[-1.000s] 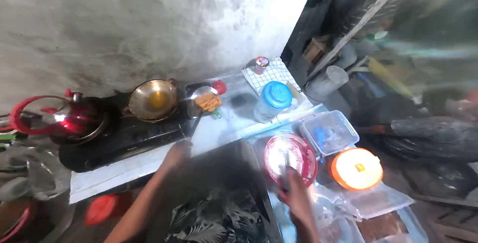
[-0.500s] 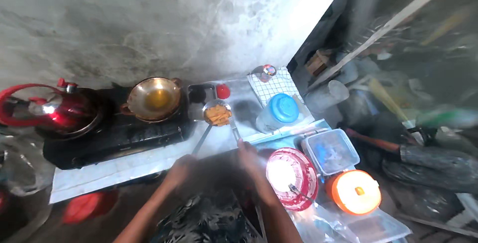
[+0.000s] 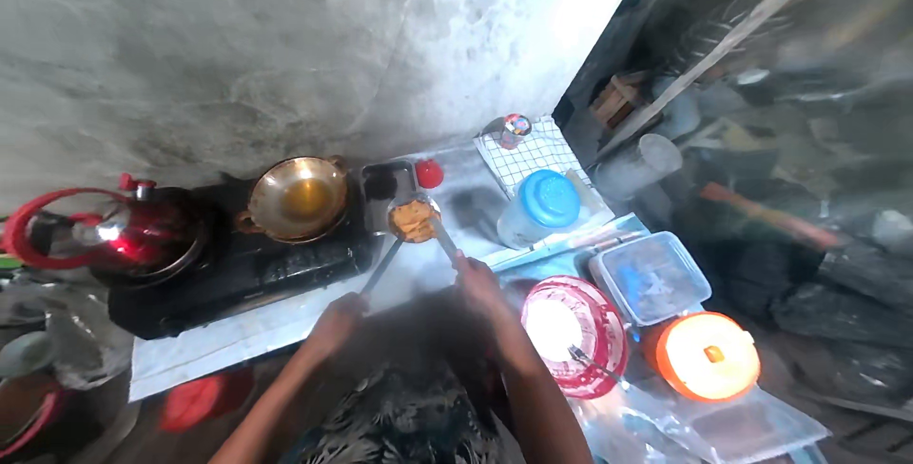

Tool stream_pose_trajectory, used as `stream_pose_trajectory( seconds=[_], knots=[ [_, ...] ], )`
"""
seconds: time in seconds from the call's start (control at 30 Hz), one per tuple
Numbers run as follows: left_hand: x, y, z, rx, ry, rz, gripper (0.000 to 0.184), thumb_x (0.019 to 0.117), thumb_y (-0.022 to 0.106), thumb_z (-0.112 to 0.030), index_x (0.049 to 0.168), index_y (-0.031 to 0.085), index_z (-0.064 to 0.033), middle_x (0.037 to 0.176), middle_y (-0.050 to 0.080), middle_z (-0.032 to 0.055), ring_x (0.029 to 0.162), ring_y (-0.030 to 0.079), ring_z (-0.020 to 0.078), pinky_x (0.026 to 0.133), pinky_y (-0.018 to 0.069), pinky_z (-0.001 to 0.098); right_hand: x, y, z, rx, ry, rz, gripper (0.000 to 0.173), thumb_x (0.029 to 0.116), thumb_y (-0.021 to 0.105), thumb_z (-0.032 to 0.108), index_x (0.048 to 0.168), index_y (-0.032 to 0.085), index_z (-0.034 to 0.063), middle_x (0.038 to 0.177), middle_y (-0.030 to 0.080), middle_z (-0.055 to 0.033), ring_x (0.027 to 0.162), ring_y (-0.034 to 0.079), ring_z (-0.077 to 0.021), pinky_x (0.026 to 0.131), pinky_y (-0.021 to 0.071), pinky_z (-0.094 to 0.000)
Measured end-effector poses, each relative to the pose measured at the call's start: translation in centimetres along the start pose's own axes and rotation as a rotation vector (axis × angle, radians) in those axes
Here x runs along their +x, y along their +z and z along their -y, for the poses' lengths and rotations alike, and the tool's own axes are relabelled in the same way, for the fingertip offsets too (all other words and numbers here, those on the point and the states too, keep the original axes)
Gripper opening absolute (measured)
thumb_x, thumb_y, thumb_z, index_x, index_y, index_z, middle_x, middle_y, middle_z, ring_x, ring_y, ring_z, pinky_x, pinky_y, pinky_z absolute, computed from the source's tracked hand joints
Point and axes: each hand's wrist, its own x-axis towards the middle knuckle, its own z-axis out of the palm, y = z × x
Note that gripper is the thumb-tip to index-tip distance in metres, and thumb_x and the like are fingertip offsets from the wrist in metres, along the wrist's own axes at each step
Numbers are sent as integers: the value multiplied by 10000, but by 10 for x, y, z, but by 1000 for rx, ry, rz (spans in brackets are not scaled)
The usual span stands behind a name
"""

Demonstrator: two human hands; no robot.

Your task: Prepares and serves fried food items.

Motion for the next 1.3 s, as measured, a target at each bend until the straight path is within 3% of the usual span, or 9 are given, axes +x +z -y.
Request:
stream_pose_trajectory(
  seconds=[0.13, 0.23, 0.27, 0.37, 0.4, 0.7, 0.9, 1.1, 1.3],
  knots=[
    [-2, -7, -2, -20, -18, 15, 368, 1104, 437, -374, 1090, 632, -61, 637, 472, -6, 487, 429, 108, 472, 407, 276, 20, 6, -17, -40, -76, 23, 596, 1061, 370, 622, 1291, 589, 118, 772, 594, -37, 580, 550, -156, 537, 491, -330],
    [-3, -10, -2, 38, 3, -10, 375, 1103, 441, -376, 1079, 642, -61, 643, 479, 0, 508, 438, 116, 496, 412, 288, 21, 9, -17, -254, -129, -46, 646, 1005, 446, 682, 1314, 612, 140, 974, 697, -114, 857, 677, -262, 788, 555, -502],
    [-4, -11, -2, 69, 9, -16, 380, 1104, 439, -375, 1082, 644, -56, 652, 483, 5, 524, 443, 121, 514, 415, 297, 20, 10, -15, -264, -135, -53, 655, 983, 496, 687, 1303, 626, 131, 1005, 702, -123, 887, 683, -269, 816, 556, -513],
    [-7, -14, -6, 161, 19, -20, 390, 1106, 432, -375, 1092, 649, -53, 686, 499, 22, 566, 464, 140, 563, 436, 330, 24, 15, -17, -152, -148, -6, 614, 977, 547, 663, 1251, 643, 123, 843, 645, -60, 627, 605, -175, 586, 537, -377],
    [-8, -15, -8, 175, 17, -20, 394, 1106, 431, -380, 1095, 652, -53, 692, 508, 27, 571, 471, 144, 568, 441, 336, 28, 16, -19, -106, -143, 6, 601, 987, 533, 657, 1236, 648, 123, 802, 632, -49, 586, 584, -165, 555, 524, -363],
    [-1, -19, -20, 108, -39, -21, 374, 1102, 446, -381, 1109, 656, -73, 631, 456, -9, 477, 391, 102, 461, 362, 268, 45, 20, -32, -77, -107, 43, 600, 1018, 466, 653, 1219, 648, 118, 827, 646, -50, 583, 574, -162, 550, 512, -352],
    [10, -20, -33, 139, -55, -36, 397, 1102, 436, -400, 1127, 654, -68, 634, 437, -12, 475, 377, 103, 455, 350, 269, 49, 22, -20, 24, -90, 73, 619, 1050, 394, 635, 1282, 635, 114, 845, 652, -50, 570, 555, -151, 538, 496, -330],
    [8, -22, -38, 216, -14, -71, 391, 1103, 441, -390, 1109, 658, -64, 674, 460, 6, 512, 399, 116, 491, 369, 289, 60, 21, -16, 62, -94, 73, 574, 1056, 412, 611, 1244, 666, 132, 795, 635, -27, 539, 534, -134, 503, 470, -305],
    [3, -26, -37, 123, -30, -43, 356, 1099, 455, -383, 1073, 652, -88, 605, 420, -26, 448, 364, 87, 426, 326, 238, 58, 20, -6, 116, -90, 109, 565, 1068, 403, 590, 1240, 660, 117, 783, 623, -27, 521, 514, -124, 482, 448, -285]
  ],
)
